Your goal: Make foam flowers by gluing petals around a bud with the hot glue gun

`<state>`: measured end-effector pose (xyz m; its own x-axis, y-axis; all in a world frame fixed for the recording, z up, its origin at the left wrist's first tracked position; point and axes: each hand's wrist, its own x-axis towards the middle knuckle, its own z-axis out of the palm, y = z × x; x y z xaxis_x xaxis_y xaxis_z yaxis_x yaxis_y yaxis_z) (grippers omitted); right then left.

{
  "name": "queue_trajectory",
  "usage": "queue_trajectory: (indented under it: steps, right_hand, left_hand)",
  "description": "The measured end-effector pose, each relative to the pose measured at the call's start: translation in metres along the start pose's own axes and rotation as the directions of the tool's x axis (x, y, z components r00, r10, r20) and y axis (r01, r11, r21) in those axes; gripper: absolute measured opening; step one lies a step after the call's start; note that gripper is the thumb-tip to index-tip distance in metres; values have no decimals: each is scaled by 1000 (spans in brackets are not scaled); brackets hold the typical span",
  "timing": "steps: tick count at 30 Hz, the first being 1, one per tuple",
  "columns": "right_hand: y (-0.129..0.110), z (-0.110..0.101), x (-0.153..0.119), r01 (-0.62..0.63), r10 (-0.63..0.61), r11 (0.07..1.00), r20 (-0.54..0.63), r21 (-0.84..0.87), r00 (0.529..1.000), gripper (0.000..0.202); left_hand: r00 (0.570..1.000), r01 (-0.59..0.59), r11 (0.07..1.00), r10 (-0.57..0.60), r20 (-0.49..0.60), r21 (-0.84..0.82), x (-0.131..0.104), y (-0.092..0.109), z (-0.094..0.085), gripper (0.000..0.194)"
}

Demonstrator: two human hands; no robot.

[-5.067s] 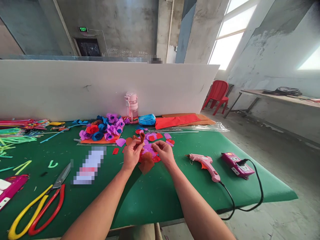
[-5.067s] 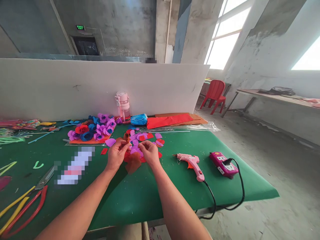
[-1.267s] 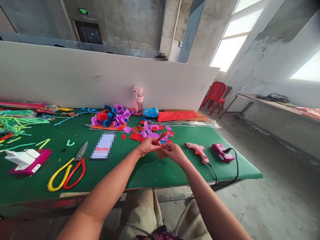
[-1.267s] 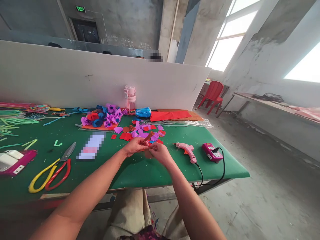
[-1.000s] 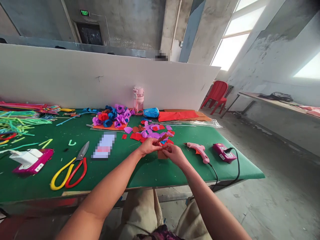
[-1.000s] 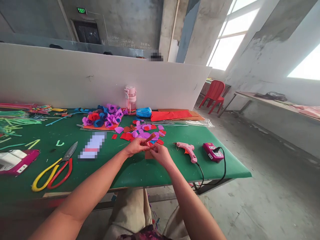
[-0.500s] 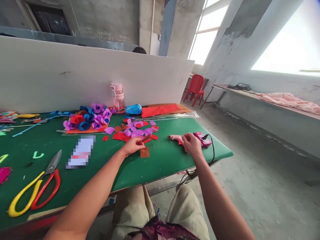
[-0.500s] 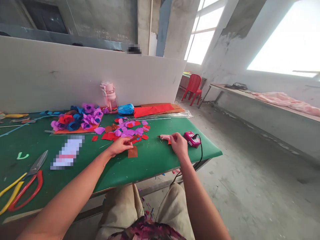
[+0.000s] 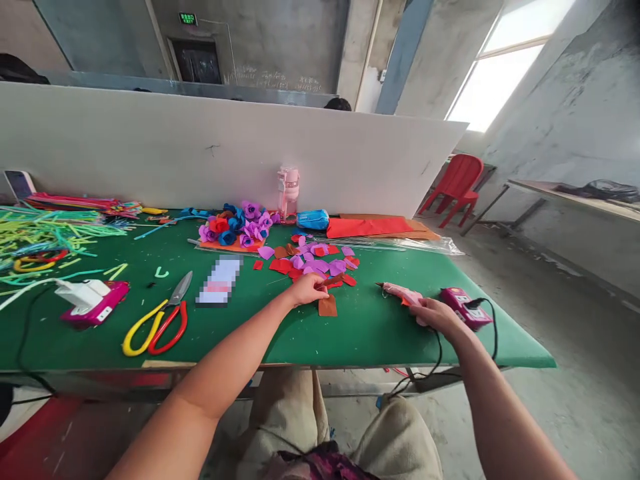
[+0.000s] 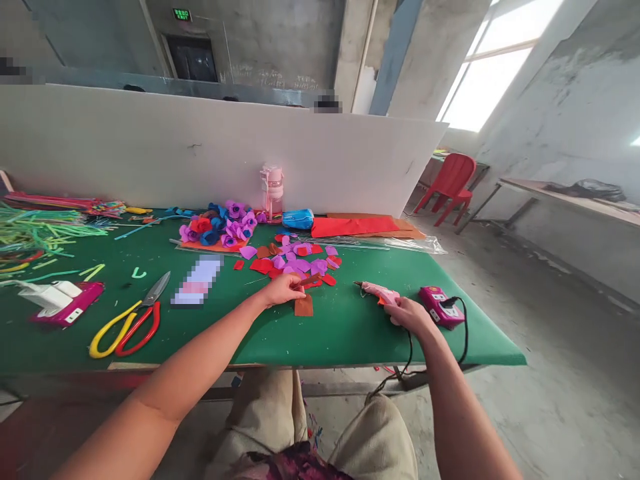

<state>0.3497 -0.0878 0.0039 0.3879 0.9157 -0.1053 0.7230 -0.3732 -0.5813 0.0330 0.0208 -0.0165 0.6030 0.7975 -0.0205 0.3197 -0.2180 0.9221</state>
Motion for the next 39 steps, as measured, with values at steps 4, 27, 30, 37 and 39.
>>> queue_trajectory:
  steps: [4,27,30,37,39]
  right_hand:
    - [-16,-2,-26,-184,124,826,147,533,981,19]
    - [-99,30,-98,184,-303,913,303,364,903,29]
    - [-97,39,-94,263,-348,916,274,303,896,24]
    - [-100,45,-89,389,-415,907,192,161,889,21]
    - [-102,45,-90,395,-417,907,194,142,888,20]
  left_hand:
    - [1000,10,1000,-10,8,14,1,-1,1,15]
    - [1000,-7,995,8,-3,99,1,3,0,15]
    - [1000,-18,995,19,-15,100,0,5,0,13]
    - [1000,8,996,-8,5,90,2,5,0,19]
    - [1000,7,995,-8,9,96,2,4,0,19]
